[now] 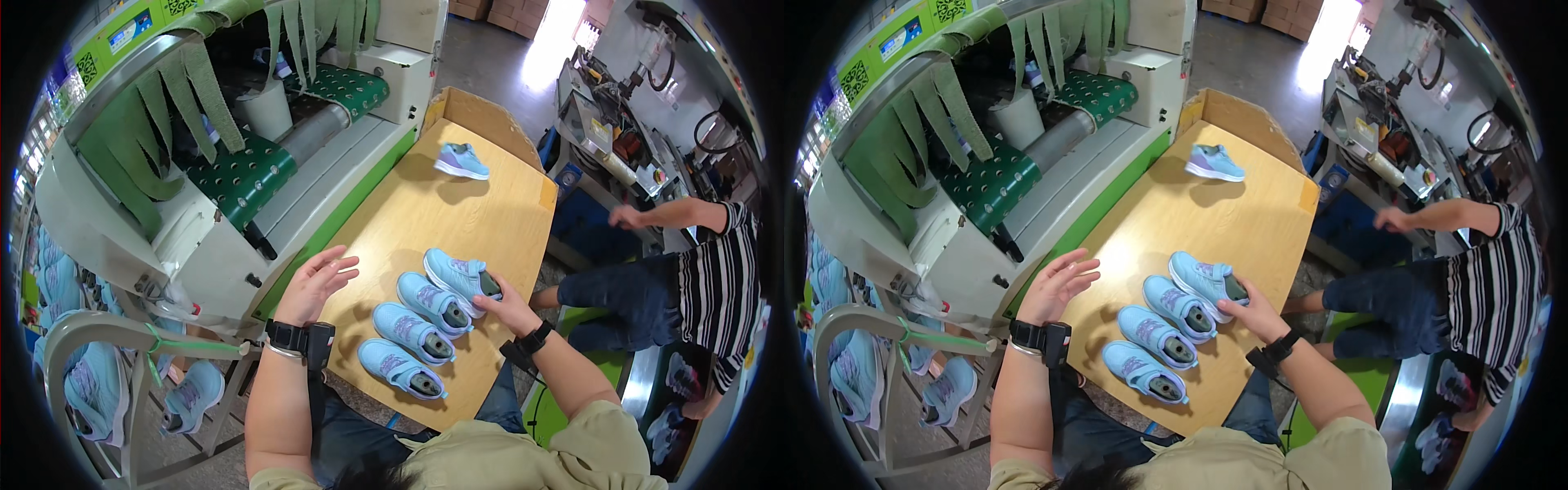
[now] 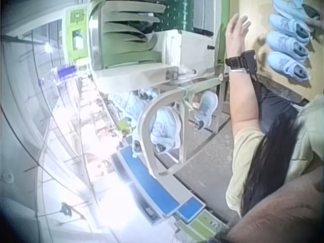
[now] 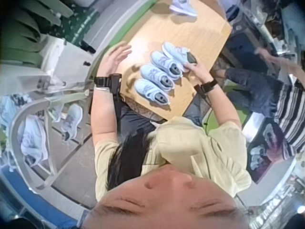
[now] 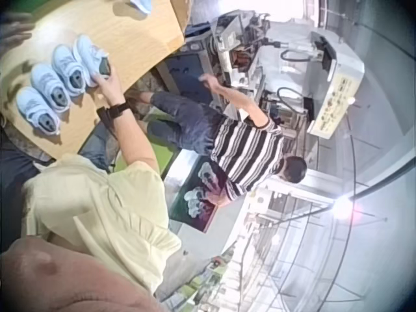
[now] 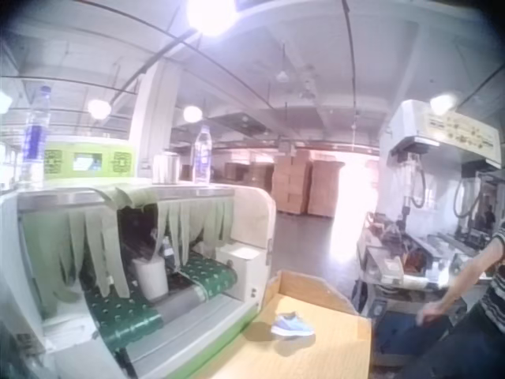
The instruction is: The person picks up light blue sneakers from a table, turns them over, and places them onto a conveyor belt. The person repeats this process for multiple pairs of shoes throughout the clip.
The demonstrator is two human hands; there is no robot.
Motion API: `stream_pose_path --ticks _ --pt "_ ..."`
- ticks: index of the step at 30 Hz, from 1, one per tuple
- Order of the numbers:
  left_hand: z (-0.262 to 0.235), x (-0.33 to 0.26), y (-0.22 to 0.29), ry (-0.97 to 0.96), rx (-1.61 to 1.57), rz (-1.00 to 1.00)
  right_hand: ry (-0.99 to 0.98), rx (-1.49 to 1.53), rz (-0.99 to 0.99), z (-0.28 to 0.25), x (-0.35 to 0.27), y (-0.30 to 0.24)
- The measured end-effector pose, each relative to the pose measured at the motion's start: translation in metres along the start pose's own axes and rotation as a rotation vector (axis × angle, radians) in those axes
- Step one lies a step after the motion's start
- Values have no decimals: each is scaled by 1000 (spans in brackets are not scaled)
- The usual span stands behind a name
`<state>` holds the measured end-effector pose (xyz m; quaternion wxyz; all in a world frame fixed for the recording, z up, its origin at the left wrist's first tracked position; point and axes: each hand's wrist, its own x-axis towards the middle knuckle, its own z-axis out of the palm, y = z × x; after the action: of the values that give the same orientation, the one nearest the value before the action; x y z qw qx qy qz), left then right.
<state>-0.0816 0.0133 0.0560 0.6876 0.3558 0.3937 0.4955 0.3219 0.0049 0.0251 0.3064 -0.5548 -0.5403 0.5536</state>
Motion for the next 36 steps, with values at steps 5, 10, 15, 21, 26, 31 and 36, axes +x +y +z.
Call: stream_pose_path --ticks 5,10,15,21,26,31,36 --pt "-4 0 -2 -15 6 7 7 -3 13 5 -4 -10" --pt "-4 0 -2 -17 20 -3 35 -1 -25 5 -4 -5" --pt "5 2 -5 29 99 16 119 -104 -143 9 -3 9" --pt "29 18 -42 -8 422 83 228 -374 -370 25 -14 -15" --pt "66 12 -35 -23 346 110 248 -610 -556 44 -33 -66" --pt "68 17 -42 24 350 168 202 -661 -646 52 -37 -82" --pt "67 14 -38 34 284 189 196 -642 -650 49 -39 -83"
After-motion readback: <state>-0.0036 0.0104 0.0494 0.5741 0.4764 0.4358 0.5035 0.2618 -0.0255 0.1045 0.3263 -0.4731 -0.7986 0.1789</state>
